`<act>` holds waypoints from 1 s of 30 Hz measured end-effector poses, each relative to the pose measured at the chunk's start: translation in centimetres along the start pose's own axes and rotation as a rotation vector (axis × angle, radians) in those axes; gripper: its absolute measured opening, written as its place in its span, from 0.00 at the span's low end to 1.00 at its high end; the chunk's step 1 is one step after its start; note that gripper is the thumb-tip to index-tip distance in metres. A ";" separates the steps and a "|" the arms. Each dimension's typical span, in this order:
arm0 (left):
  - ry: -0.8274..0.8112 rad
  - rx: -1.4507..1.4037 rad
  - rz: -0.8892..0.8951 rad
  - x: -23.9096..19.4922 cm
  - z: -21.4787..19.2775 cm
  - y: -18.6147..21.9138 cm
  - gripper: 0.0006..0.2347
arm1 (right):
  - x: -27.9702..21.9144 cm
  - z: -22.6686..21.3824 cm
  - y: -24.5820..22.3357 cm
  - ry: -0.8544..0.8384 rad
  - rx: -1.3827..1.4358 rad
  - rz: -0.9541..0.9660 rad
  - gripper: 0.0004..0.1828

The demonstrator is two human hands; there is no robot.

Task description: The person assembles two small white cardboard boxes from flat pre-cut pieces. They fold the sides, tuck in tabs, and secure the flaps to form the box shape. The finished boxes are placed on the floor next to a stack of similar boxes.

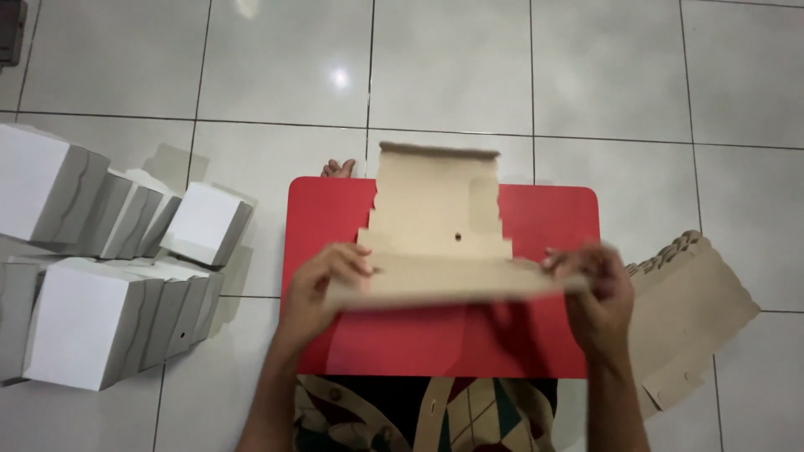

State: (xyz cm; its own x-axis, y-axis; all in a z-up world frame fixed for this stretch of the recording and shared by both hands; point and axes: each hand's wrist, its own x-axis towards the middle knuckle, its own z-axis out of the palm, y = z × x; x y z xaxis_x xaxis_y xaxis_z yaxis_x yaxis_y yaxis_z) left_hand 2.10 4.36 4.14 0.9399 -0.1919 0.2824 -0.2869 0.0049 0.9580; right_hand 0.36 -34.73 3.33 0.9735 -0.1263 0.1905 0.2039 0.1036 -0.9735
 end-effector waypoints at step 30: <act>0.243 0.227 -0.378 -3.4 5.8 0.4 0.21 | -5.8 6.1 3.1 -0.004 -0.177 0.359 0.36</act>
State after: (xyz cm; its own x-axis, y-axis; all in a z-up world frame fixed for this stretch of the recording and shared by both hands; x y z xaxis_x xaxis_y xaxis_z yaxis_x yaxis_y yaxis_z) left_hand -2.25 -0.65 3.24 0.9941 0.0950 -0.0532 0.0747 -0.2399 0.9679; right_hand -4.05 -27.62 -0.03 0.9801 -0.1087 -0.1661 -0.1704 -0.0312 -0.9849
